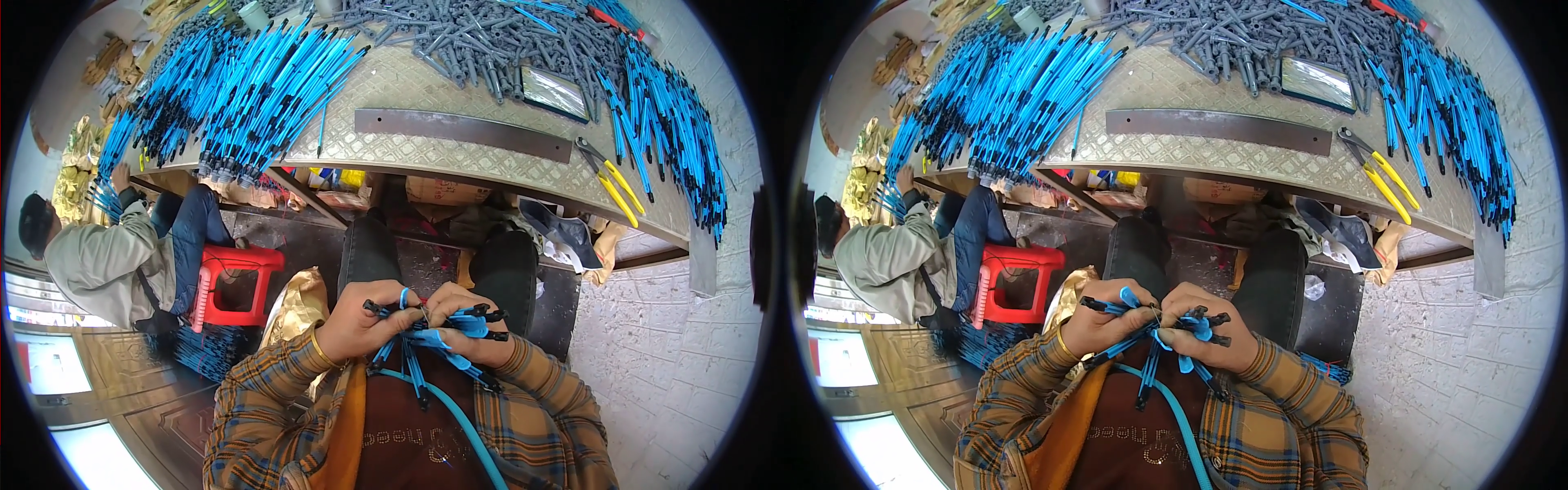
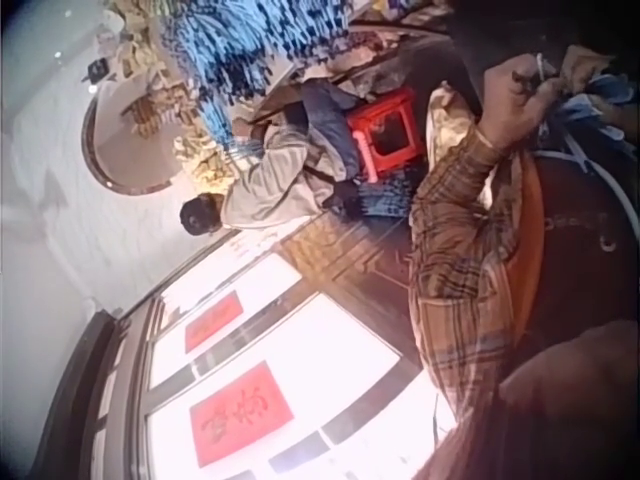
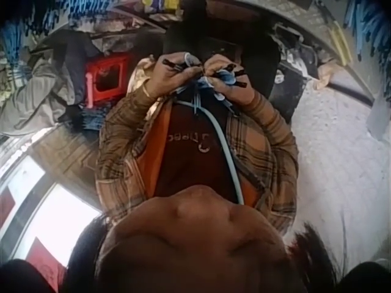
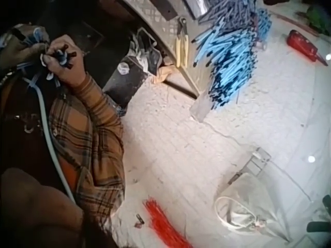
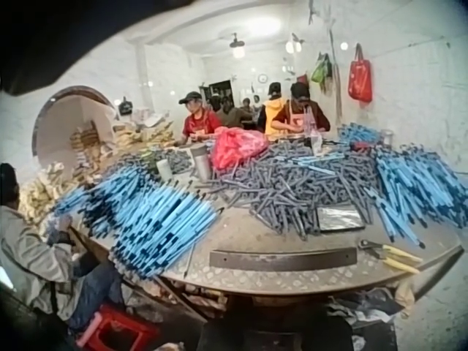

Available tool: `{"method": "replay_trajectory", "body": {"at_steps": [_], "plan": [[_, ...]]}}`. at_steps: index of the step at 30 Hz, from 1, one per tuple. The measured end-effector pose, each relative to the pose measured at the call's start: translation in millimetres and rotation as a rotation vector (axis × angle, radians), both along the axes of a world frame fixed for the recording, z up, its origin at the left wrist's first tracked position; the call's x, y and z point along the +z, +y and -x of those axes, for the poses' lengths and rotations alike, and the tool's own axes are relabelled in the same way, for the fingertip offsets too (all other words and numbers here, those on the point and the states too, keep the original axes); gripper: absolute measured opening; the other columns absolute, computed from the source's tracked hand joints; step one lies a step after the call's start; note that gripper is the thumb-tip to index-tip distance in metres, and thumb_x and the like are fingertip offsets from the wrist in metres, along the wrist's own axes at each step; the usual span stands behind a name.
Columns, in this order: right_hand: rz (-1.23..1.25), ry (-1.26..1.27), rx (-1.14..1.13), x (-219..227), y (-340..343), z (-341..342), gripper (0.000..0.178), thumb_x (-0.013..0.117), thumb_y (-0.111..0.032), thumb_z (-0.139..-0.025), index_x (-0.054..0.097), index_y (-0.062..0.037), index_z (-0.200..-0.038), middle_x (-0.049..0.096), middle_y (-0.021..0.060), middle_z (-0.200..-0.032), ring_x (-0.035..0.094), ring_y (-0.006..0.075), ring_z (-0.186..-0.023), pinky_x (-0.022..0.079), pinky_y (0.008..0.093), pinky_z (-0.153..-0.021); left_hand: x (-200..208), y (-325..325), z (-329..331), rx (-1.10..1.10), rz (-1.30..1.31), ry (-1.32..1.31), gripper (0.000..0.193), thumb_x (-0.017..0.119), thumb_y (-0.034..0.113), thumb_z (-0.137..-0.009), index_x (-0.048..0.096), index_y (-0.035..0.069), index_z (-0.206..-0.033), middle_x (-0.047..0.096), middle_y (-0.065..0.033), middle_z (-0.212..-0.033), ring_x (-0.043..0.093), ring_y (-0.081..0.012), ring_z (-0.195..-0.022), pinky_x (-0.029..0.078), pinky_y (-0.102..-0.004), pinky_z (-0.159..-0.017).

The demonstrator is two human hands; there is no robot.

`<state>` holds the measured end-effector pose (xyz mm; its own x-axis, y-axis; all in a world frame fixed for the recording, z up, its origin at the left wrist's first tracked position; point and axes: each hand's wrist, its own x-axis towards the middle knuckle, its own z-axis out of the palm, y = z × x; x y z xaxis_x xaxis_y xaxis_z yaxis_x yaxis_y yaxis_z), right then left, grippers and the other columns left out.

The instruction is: The person threads umbrella ribs onto a wire, attaches their tips into a plastic hub, and fastens and cuts the wire using pliers.

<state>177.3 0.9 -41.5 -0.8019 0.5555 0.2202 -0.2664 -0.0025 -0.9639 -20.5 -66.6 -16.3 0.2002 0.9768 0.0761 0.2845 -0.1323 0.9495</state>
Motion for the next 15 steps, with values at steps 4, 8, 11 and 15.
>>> {"method": "replay_trajectory", "body": {"at_steps": [4, 8, 11, 15], "plan": [[0.009, -0.001, -0.015, -3.7, -0.6, -0.8, 0.013, 0.063, -0.01, -0.077, 0.059, -0.0024, -0.087, 0.054, 0.0089, -0.089, 0.052, 0.0165, -0.08, 0.042, 0.0281, -0.072, -0.1, 0.2, -1.3, 0.013, -0.003, -0.001, 0.01, 0.061, 0.009, -0.084, 0.061, 0.0, -0.087, 0.06, -0.0095, -0.077, 0.059, -0.0158, -0.066, 0.045, -0.0259, -0.058], [-0.027, 0.002, -0.051, -4.5, -1.4, -0.3, 0.015, 0.064, -0.012, -0.078, 0.058, -0.0026, -0.088, 0.053, 0.0091, -0.089, 0.052, 0.0166, -0.08, 0.042, 0.0281, -0.071, 2.0, 1.2, -4.8, 0.031, -0.043, 0.111, 0.01, 0.062, 0.008, -0.082, 0.061, 0.0, -0.087, 0.061, -0.0103, -0.078, 0.06, -0.0176, -0.066, 0.046, -0.0266, -0.059], [-0.137, 0.001, -0.095, -1.9, -1.6, 0.6, 0.015, 0.065, -0.013, -0.08, 0.058, -0.0028, -0.089, 0.053, 0.0088, -0.089, 0.052, 0.0166, -0.08, 0.042, 0.0281, -0.071, 3.7, 0.0, -6.9, 0.011, -0.088, 0.208, 0.01, 0.062, 0.007, -0.081, 0.061, 0.0, -0.088, 0.062, -0.0105, -0.079, 0.061, -0.019, -0.068, 0.047, -0.0277, -0.061], [-0.219, -0.049, -0.177, -8.1, -6.2, -1.8, 0.016, 0.065, -0.014, -0.081, 0.056, -0.0032, -0.088, 0.052, 0.0082, -0.089, 0.051, 0.0168, -0.08, 0.041, 0.028, -0.071, 6.5, 6.0, -4.6, -0.097, -0.136, 0.274, 0.013, 0.064, 0.007, -0.08, 0.061, 0.0, -0.09, 0.062, -0.0106, -0.082, 0.062, -0.0204, -0.071, 0.048, -0.0295, -0.064]]}}
